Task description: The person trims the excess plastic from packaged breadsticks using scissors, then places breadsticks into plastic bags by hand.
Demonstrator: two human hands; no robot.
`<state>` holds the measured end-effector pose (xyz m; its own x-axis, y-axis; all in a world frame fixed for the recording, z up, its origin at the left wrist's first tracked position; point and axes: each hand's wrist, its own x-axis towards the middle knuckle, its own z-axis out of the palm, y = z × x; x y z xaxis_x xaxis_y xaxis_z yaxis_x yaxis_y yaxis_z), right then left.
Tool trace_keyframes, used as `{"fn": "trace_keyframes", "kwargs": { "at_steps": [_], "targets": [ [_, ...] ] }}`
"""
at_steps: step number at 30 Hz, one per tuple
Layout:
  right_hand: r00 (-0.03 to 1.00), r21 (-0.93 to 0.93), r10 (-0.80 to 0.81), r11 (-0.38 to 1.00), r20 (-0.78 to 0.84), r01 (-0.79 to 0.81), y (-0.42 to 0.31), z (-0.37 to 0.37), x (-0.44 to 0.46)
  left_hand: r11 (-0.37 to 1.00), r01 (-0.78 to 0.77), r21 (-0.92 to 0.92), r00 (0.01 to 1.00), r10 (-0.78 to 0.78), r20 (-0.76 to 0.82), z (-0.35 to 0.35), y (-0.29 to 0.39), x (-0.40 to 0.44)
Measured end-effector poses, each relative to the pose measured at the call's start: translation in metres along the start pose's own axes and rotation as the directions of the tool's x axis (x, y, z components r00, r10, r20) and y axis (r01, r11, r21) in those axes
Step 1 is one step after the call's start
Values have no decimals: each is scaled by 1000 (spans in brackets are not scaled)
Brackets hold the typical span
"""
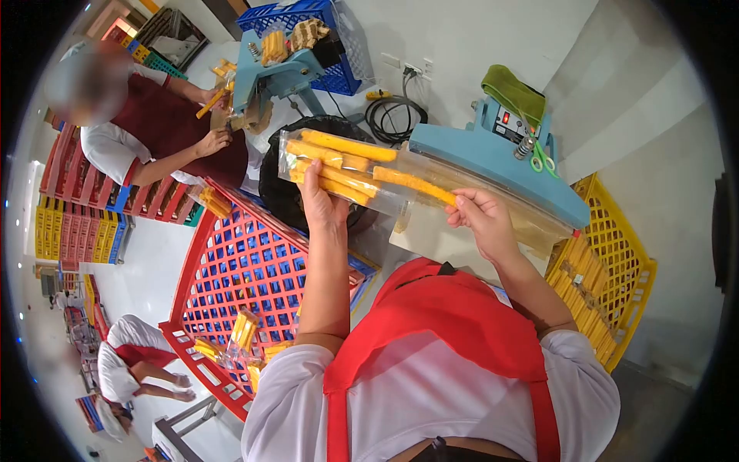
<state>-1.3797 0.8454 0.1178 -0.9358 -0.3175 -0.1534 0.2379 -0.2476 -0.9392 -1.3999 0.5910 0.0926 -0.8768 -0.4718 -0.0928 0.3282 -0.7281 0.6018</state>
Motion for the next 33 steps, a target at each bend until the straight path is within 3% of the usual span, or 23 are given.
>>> {"fn": "trace_keyframes", "kwargs": {
  "at_steps": [4, 6, 7, 9, 14, 17, 19, 23, 25, 27, 29, 31, 33],
  "targets": [
    [994, 243, 107, 965, -17, -100, 5, -20, -3, 991, 5, -136, 1000, -5, 0, 9, 12, -3],
    [993, 264, 112, 959, -37, -99, 7, -35, -4, 981, -9, -195, 999, 17, 37, 4, 19, 1],
    [992, 283, 118, 954, -51, -99, 8, -39, -6, 981, -5, -192, 999, 12, 35, -6, 16, 9],
    [994, 274, 111, 956, -8, -105, 11, -43, -8, 992, -59, 109, 996, 65, -54, -19, 8, 24],
    [985, 169, 168, 971, 32, -171, 9, -40, -11, 1000, -19, 9, 998, 20, -56, 4, 9, 3],
    [980, 275, 199, 941, 16, -196, 14, -47, -11, 998, -40, -38, 999, 41, 8, 0, 13, 5],
    [983, 389, 169, 912, -65, -131, 19, -59, -12, 998, -62, -32, 998, 63, 17, 1, 19, 5],
    [985, 305, 172, 939, -12, -161, 35, -75, -10, 998, -59, -17, 998, 59, 18, -13, 23, 14],
    [952, 199, 307, 933, -1, -300, 37, -68, -8, 995, -88, -56, 993, 83, -83, -5, 24, 12],
    [952, 207, 305, 930, 24, -303, 36, -59, -6, 995, -78, -66, 995, 73, -67, -4, 27, 6],
    [951, 218, 304, 926, 52, -308, 37, -57, -4, 974, 70, -216, 995, -54, 79, -8, 32, 5],
    [948, 254, 310, 913, 75, -318, 38, -59, 0, 970, 49, -239, 996, -30, 83, -12, 34, 13],
    [940, 299, 329, 892, 87, -340, 35, -59, 0, 929, 180, -324, 984, -165, 74, -18, 40, 20]
  ]
}}
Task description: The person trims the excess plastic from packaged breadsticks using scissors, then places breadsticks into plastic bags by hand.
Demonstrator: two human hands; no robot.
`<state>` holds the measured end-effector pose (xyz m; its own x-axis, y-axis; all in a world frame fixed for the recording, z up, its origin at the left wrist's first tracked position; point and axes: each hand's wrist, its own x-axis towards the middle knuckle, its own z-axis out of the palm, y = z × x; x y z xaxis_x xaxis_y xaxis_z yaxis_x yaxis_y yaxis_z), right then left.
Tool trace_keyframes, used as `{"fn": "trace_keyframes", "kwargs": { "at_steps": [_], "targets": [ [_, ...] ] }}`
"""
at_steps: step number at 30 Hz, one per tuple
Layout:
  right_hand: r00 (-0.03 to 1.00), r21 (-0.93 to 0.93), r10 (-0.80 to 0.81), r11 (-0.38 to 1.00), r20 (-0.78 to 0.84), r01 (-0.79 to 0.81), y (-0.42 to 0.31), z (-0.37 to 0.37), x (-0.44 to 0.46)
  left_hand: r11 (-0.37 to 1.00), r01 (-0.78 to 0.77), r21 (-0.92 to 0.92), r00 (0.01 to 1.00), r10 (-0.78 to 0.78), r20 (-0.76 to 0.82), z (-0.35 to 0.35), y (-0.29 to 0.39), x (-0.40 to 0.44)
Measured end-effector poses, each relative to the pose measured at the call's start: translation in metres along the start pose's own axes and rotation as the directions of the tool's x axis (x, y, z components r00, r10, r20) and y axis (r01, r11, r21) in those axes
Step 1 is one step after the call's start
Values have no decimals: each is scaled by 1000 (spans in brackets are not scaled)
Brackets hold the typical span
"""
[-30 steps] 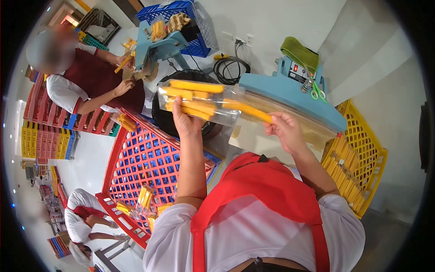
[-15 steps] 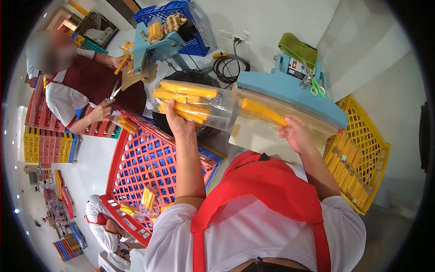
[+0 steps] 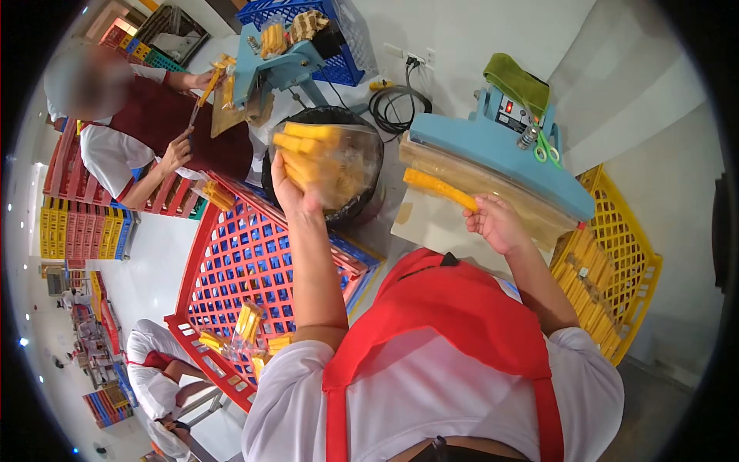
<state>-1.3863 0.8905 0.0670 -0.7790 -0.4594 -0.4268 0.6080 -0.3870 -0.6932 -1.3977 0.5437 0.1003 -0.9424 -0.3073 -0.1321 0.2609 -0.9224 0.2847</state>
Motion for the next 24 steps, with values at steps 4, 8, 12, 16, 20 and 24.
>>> {"fn": "trace_keyframes", "kwargs": {
  "at_steps": [4, 8, 12, 16, 20, 24],
  "targets": [
    [998, 124, 55, 991, 7, -55, -6, 10, 0, 998, 34, -56, 996, -29, 82, 20, -1, -9],
    [996, 178, 37, 983, 79, -50, -14, 21, -3, 995, 43, -93, 998, -39, 44, 15, -4, -7],
    [959, 148, -89, 988, 267, 51, -28, 32, -11, 998, -11, -54, 996, 16, 93, 11, -3, -6],
    [962, -87, -115, 986, 246, 140, -40, 56, -27, 978, -203, 38, 976, 205, -74, 31, -5, -17],
    [970, -152, -95, 980, 224, 131, -31, 55, -28, 964, -254, 74, 964, 247, 97, 32, 2, -22],
    [936, -311, -276, 889, 219, 335, -21, 58, -25, 947, -304, 103, 949, 291, 123, 41, -3, -26]
  ]
}}
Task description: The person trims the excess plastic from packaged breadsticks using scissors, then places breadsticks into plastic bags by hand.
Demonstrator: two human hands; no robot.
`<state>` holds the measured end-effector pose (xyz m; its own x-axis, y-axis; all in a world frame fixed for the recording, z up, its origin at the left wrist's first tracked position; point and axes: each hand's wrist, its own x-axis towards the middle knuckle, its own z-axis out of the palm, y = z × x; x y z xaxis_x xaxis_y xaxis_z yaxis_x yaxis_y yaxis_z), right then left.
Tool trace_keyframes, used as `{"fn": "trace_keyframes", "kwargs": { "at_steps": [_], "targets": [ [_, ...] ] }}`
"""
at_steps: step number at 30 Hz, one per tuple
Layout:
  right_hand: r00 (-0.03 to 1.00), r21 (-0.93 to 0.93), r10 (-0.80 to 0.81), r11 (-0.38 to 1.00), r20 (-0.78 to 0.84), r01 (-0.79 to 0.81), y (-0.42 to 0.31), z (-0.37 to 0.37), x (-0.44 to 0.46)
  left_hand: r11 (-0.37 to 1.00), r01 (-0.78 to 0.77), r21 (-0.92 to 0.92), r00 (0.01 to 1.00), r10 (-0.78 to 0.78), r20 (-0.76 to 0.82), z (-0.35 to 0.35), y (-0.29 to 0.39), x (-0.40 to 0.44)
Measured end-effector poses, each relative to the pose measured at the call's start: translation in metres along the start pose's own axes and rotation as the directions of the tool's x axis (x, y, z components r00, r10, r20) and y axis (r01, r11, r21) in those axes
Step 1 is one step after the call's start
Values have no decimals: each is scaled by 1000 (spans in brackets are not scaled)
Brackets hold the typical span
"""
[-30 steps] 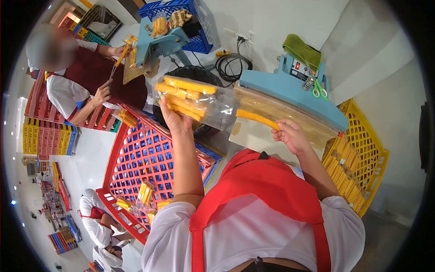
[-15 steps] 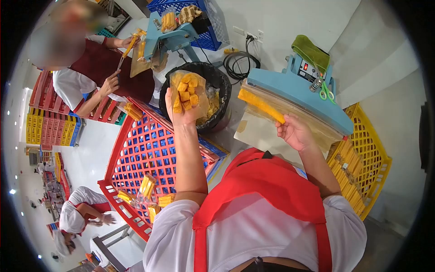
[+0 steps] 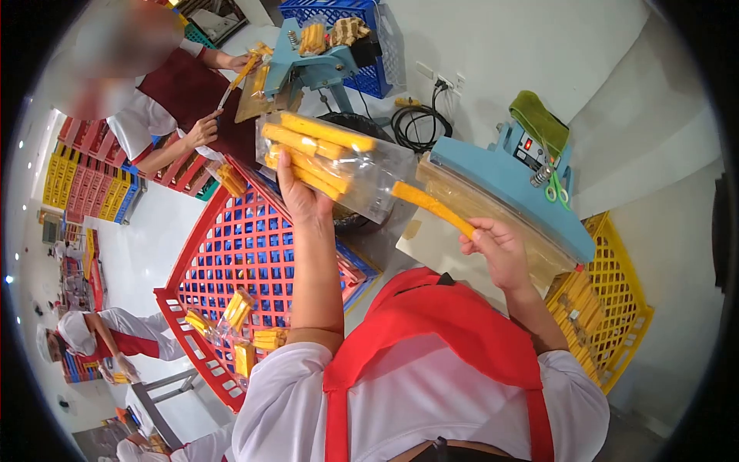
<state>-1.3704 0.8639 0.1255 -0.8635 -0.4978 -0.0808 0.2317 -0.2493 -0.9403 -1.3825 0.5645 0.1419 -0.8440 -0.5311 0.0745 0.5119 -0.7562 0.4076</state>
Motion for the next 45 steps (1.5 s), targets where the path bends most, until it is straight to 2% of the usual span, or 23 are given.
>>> {"fn": "trace_keyframes", "kwargs": {
  "at_steps": [2, 4, 5, 6, 7, 8, 10, 12, 14, 18, 20, 21, 22, 24, 27, 30, 32, 33, 36, 39, 41, 44, 45],
  "targets": [
    [997, -36, -81, 996, 18, 81, 9, 8, 8, 999, -5, 42, 1000, 4, 15, 3, -9, -3],
    [995, 166, -84, 983, 51, 74, 21, 17, 20, 996, 68, 64, 998, -68, -6, 6, -20, -8],
    [994, 153, -92, 985, 59, 82, 27, 21, 25, 994, 105, 42, 994, -105, -2, 5, -25, -10],
    [994, 249, -78, 967, 75, 57, 32, 24, 30, 995, 95, 27, 995, -95, 6, 5, -30, -11],
    [993, 342, -64, 939, 95, 27, 34, 27, 32, 990, 49, 132, 999, -50, 3, 6, -35, -13],
    [992, 328, -68, 944, 105, 30, 32, 31, 34, 972, 3, 235, 1000, -3, 1, 7, -39, -15],
    [988, 381, -108, 923, 113, 57, 29, 35, 36, 971, -43, 234, 997, 28, 65, 21, -37, -19],
    [985, 338, -111, 939, 135, 60, 18, 35, 38, 948, -106, 299, 974, 38, 224, 23, -32, -18],
    [978, -66, -210, 975, 8, 210, 9, 36, 36, 947, -134, 291, 980, 83, 182, 25, -31, -19],
    [958, -119, -286, 951, 19, 286, 5, 32, 37, 963, -150, 224, 981, 116, 158, 15, -22, -8],
    [975, 154, -198, 971, 98, 181, 14, 24, 42, 951, -184, 250, 981, 164, 99, 19, -24, -12],
    [975, 151, -197, 972, 101, 181, 16, 25, 43, 925, -200, 322, 979, 177, 100, 20, -25, -13],
    [970, 96, -220, 973, 101, 211, 18, 29, 43, 893, -214, 395, 977, 188, 102, 20, -26, -13],
    [966, 44, -240, 971, 99, 237, 19, 32, 43, 903, -176, 392, 982, 133, 135, 13, -30, -13],
    [949, -4, -304, 952, 78, 305, 9, 35, 40, 938, -142, 316, 981, 89, 174, 4, -31, -11],
    [937, 11, -305, 951, 172, 308, -5, 28, 36, 954, -141, 266, 977, 91, 191, 3, -27, -10],
    [882, -132, -337, 908, 329, 397, -6, 21, 37, 957, -104, 271, 980, 52, 194, 20, -20, -18],
    [884, -134, -334, 910, 327, 394, -7, 23, 38, 957, -101, 271, 980, 49, 191, 14, -21, -17],
    [889, -369, -372, 812, 267, 451, -14, 27, 48, 949, -41, 312, 960, -50, 276, 3, -25, -10],
    [916, -260, -330, 886, 230, 384, -18, 28, 57, 931, -64, 359, 969, -28, 245, 1, -26, -10],
    [977, -174, -189, 963, 103, 205, -31, 34, 57, 896, -83, 436, 959, -47, 279, -10, -27, -9],
    [998, -26, -21, 999, 67, 23, -48, 35, 65, 852, -111, 511, 963, -35, 269, -6, -33, -16],
    [998, -24, -16, 1000, 62, 17, -47, 31, 68, 852, -104, 513, 964, -42, 264, -3, -32, -17]
  ]
}}
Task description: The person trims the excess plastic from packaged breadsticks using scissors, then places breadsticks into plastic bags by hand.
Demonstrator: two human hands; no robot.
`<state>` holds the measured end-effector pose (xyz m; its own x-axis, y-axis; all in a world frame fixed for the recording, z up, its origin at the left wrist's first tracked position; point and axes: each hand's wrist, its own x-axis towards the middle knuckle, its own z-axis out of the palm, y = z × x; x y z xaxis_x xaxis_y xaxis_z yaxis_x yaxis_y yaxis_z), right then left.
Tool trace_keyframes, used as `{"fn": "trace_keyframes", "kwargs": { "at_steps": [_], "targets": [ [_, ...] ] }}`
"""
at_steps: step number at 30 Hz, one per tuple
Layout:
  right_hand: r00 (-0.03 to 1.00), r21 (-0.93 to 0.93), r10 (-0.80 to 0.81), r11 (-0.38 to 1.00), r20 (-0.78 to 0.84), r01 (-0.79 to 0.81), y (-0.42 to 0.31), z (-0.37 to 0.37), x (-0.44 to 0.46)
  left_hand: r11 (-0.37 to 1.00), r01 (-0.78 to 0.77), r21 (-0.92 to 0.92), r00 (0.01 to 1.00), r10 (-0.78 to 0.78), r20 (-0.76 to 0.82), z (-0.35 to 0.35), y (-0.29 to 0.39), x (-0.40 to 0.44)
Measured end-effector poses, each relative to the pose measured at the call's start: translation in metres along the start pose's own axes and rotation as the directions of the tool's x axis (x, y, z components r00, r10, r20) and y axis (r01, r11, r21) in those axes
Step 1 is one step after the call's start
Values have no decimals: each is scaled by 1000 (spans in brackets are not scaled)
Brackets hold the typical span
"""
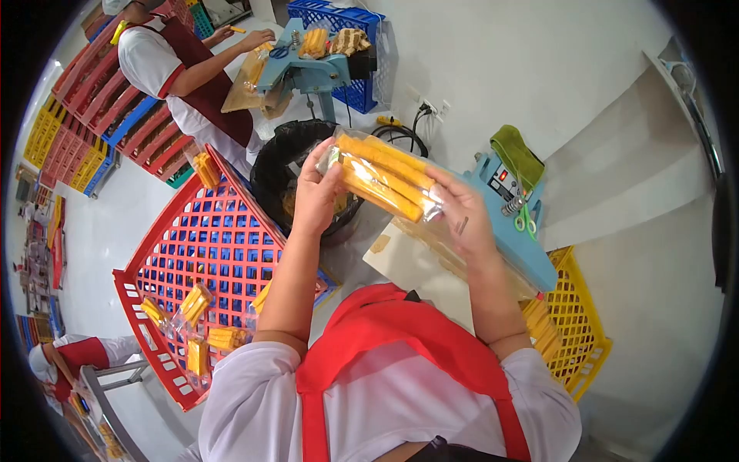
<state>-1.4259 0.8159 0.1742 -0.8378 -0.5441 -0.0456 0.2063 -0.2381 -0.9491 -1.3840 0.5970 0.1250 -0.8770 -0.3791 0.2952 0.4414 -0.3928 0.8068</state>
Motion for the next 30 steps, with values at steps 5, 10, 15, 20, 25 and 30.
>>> {"fn": "trace_keyframes", "kwargs": {
  "at_steps": [5, 10, 15, 20, 25, 30],
  "targets": [
    [990, -221, -89, 969, 106, 111, 13, -9, -5, 933, 350, -78, 900, -359, -247, -6, 0, 2],
    [966, -549, -228, 796, 119, 256, 22, -4, -2, 875, 481, -54, 848, -480, -224, -11, -7, -2],
    [973, -533, -226, 819, 44, 215, 25, 3, 6, 865, 488, 120, 863, -458, -212, -11, -3, -3],
    [995, -512, -90, 853, 54, 105, 2, 9, -4, 856, 517, 18, 829, -496, -259, -16, -1, 4],
    [984, -524, -142, 833, 103, 175, 4, 18, 13, 815, 575, 74, 806, -549, -221, -11, 2, 3],
    [978, -489, -188, 847, 89, 208, -3, 12, 28, 886, 448, 119, 894, -448, -34, -36, 13, 8]
  ]
}}
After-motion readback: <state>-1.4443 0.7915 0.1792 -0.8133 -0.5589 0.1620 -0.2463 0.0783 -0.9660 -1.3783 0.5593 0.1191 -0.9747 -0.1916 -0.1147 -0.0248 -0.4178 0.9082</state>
